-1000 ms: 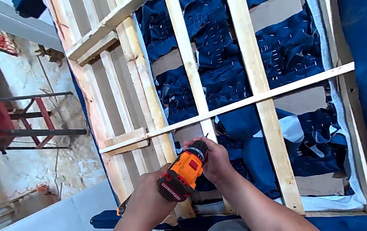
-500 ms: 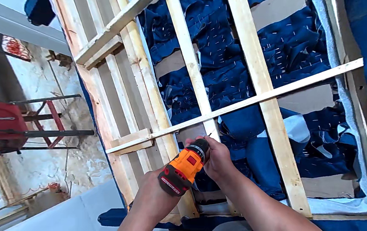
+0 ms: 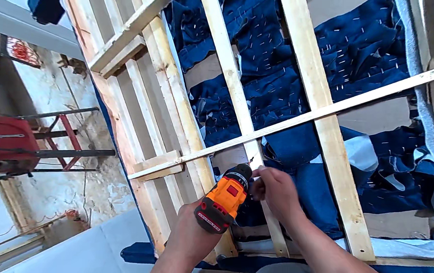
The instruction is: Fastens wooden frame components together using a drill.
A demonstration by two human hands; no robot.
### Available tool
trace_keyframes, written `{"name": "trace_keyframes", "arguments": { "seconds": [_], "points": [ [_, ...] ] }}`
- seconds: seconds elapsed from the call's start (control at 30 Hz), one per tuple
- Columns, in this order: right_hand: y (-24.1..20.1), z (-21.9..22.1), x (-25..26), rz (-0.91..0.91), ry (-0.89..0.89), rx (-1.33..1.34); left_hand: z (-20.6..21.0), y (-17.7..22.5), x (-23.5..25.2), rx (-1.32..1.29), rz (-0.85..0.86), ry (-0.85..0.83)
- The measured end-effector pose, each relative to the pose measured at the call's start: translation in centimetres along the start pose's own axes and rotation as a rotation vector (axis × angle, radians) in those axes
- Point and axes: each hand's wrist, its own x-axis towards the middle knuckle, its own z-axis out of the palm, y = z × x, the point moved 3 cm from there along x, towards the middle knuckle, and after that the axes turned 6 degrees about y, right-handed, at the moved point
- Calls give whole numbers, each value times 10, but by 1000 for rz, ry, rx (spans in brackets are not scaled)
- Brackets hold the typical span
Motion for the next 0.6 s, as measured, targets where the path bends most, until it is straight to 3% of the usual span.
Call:
{"name": "trace_keyframes", "arguments": {
  "seconds": [0.07,0.13,0.23,0.6],
  "points": [
    [-19,-7,-16,-505,212,-193,-1,3,3,5,-23,-29],
    [-53,13,-37,-830,83,-228,-1,3,3,-23,34,-29],
    [-81,55,-43,-1058,-137,-324,15,-24,-5,-110,272,40],
    [-65,46,-30,-1101,-187,-193,45,-31,-10,-51,285,-17]
  ]
}}
